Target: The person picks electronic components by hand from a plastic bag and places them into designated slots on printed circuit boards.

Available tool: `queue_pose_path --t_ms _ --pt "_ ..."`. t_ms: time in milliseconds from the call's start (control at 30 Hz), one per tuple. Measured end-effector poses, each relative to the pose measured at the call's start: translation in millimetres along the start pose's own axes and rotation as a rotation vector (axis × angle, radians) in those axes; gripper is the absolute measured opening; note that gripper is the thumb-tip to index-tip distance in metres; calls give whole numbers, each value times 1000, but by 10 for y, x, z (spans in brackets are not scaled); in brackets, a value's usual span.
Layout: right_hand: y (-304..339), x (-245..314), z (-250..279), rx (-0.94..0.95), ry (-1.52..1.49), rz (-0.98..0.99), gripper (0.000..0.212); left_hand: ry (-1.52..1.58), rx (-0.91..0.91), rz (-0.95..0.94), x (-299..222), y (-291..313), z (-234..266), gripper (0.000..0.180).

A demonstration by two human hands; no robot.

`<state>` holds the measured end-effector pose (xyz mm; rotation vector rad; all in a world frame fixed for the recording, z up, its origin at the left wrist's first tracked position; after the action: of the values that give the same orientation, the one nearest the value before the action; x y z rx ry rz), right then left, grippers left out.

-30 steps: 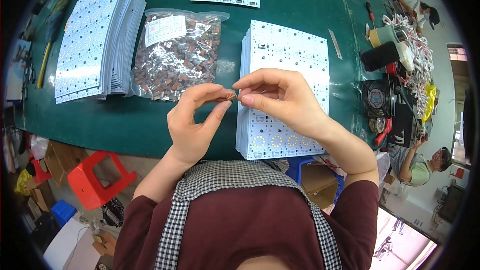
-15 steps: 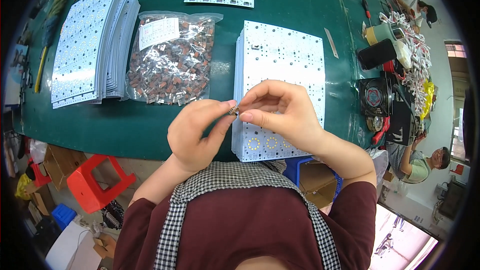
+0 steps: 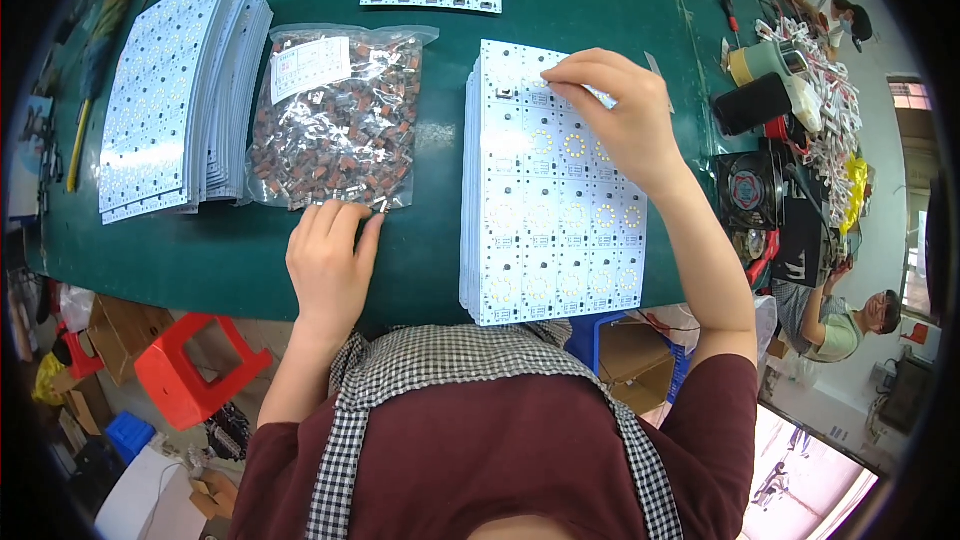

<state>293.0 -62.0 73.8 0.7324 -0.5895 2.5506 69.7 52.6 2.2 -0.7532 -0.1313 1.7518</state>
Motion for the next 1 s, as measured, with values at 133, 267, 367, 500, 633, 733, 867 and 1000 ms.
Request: queue_pose_path --t_ms 133,267,367,500,633,733,867,1000 --pt "102 -50 -178 40 127 82 10 -72 70 128 150 151 -127 20" --pt "61 -33 -167 30 91 57 8 -47 51 132 166 133 -201 21" --pt "41 -38 -153 29 80 43 7 -37 60 134 164 81 -229 19" --pt "27 -39 -172 38 93 52 7 -4 68 145 180 68 -270 16" --pt "37 -61 -181 38 86 39 7 47 104 202 215 58 -271 16" --pt "24 -96 -178 78 33 -4 8 92 117 223 216 58 -242 15" --pt "38 -86 -177 57 43 31 8 152 146 274 235 97 -208 15" --pt "40 -36 -171 46 90 53 8 170 139 273 217 94 -148 15"
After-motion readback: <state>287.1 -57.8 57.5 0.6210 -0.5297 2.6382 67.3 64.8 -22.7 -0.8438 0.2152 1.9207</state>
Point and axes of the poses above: each hand's wrist, its own y-axis away from the middle knuckle, its own z-axis out of the back of the hand, x = y × z, the point moved 9 cm from there along -y, towards the middle knuckle, and after that the axes turned 8 degrees about -z, right-handed, at the moved point
